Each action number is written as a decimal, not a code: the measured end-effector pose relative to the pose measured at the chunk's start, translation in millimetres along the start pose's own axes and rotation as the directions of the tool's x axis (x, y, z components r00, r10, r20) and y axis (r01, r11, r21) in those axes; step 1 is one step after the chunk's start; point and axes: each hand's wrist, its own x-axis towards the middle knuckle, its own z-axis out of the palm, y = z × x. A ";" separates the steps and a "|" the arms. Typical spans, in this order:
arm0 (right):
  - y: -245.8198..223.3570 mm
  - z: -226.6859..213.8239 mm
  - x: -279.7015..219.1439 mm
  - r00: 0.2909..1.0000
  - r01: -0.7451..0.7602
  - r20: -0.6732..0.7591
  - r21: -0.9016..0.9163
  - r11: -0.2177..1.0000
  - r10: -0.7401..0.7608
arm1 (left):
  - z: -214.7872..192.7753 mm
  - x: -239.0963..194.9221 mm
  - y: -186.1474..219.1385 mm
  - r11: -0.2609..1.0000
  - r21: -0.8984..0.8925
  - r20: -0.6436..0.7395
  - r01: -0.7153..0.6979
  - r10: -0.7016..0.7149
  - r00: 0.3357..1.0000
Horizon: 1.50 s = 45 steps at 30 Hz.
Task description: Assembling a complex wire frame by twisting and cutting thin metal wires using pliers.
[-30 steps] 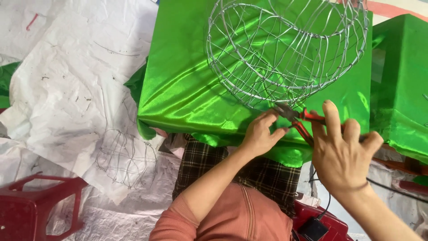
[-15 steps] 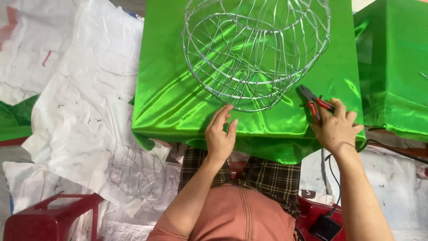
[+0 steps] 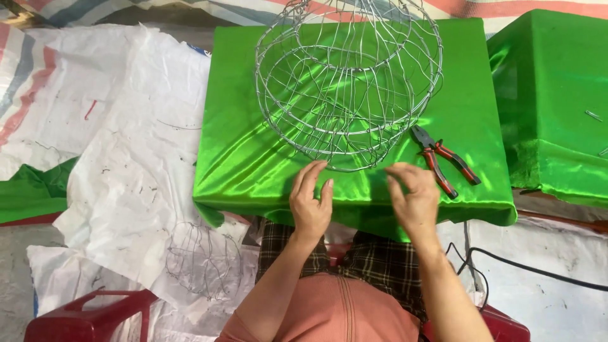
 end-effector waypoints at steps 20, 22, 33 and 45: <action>-36.9 41.0 32.4 0.946 -0.133 -0.208 0.456 0.880 0.250 | -11.1 56.5 14.8 0.850 0.380 0.003 -0.365 0.394 0.919; -35.9 35.5 33.3 0.943 -0.096 -0.251 0.423 0.901 0.219 | -11.2 71.8 14.0 0.825 0.401 -0.004 -0.399 0.437 0.899; -85.3 37.7 86.1 0.886 0.048 -0.462 0.142 0.989 0.024 | -10.4 87.5 13.9 0.796 0.413 -0.022 -0.442 0.494 0.869; -92.4 26.7 100.5 0.885 0.123 -0.444 -0.068 0.990 -0.141 | -20.9 106.2 9.2 0.676 0.503 0.201 -0.538 0.514 0.834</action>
